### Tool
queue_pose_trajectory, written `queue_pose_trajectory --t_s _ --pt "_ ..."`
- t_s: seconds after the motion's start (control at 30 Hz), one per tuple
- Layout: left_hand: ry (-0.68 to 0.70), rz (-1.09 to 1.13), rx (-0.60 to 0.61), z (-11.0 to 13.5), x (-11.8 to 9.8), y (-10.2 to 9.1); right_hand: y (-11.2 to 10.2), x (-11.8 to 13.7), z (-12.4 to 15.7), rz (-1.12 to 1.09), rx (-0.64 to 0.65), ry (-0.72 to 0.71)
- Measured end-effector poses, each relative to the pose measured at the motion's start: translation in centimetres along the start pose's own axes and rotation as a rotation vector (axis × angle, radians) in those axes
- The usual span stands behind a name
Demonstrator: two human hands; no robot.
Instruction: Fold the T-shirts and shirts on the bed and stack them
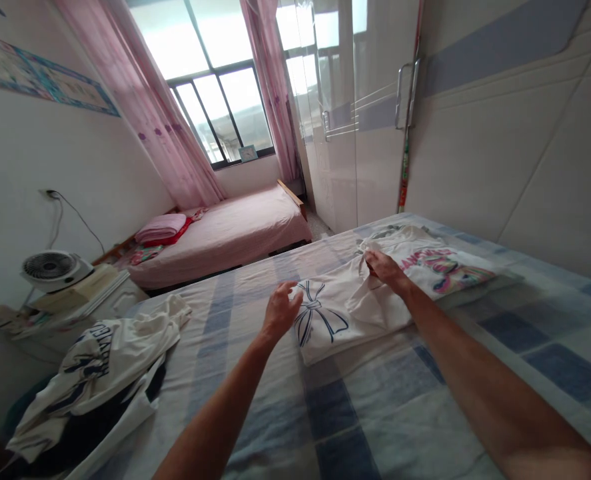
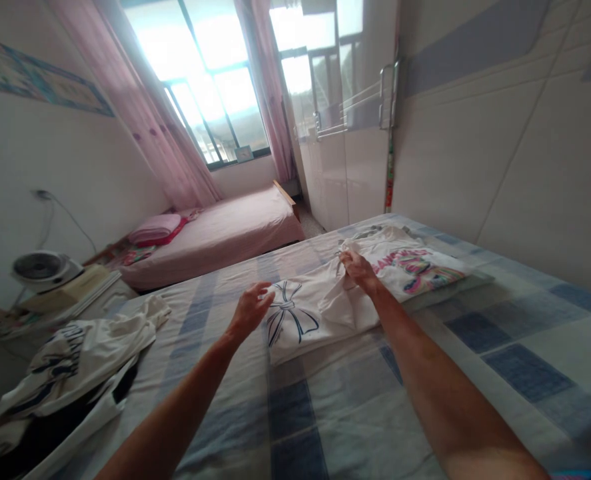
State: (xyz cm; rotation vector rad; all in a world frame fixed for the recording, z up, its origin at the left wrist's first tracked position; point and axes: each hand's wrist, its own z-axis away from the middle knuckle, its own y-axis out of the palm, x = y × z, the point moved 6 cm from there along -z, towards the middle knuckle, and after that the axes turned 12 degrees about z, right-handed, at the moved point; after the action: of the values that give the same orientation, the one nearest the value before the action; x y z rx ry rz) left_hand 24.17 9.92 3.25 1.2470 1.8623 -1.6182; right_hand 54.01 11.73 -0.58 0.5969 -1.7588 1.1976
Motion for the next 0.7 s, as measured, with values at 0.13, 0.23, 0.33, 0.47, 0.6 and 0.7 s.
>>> queue_pose_trajectory --t_s 0.13,0.23,0.33,0.47,0.6,0.7 --pt "0.109 -0.104 0.052 3.4 0.8 -0.4 0.9 3.9 1.9 0.394 -0.088 -0.245" --pt "0.234 -0.221 0.199 5.3 0.1 0.8 3.9 7.7 6.0 0.635 0.025 -0.640" --pt "0.293 -0.302 0.332 6.4 0.2 2.0 6.2 8.9 10.9 0.751 0.255 -0.906" --pt "0.286 -0.312 0.408 7.1 1.4 3.1 3.4 6.6 13.4 1.045 0.231 -0.891" --pt "0.302 -0.206 0.372 6.5 1.8 2.8 -2.9 3.9 12.1 1.228 -0.018 -0.612" --pt "0.274 -0.158 0.280 5.0 2.3 1.2 -3.7 4.5 12.6 1.078 -0.006 -0.563"
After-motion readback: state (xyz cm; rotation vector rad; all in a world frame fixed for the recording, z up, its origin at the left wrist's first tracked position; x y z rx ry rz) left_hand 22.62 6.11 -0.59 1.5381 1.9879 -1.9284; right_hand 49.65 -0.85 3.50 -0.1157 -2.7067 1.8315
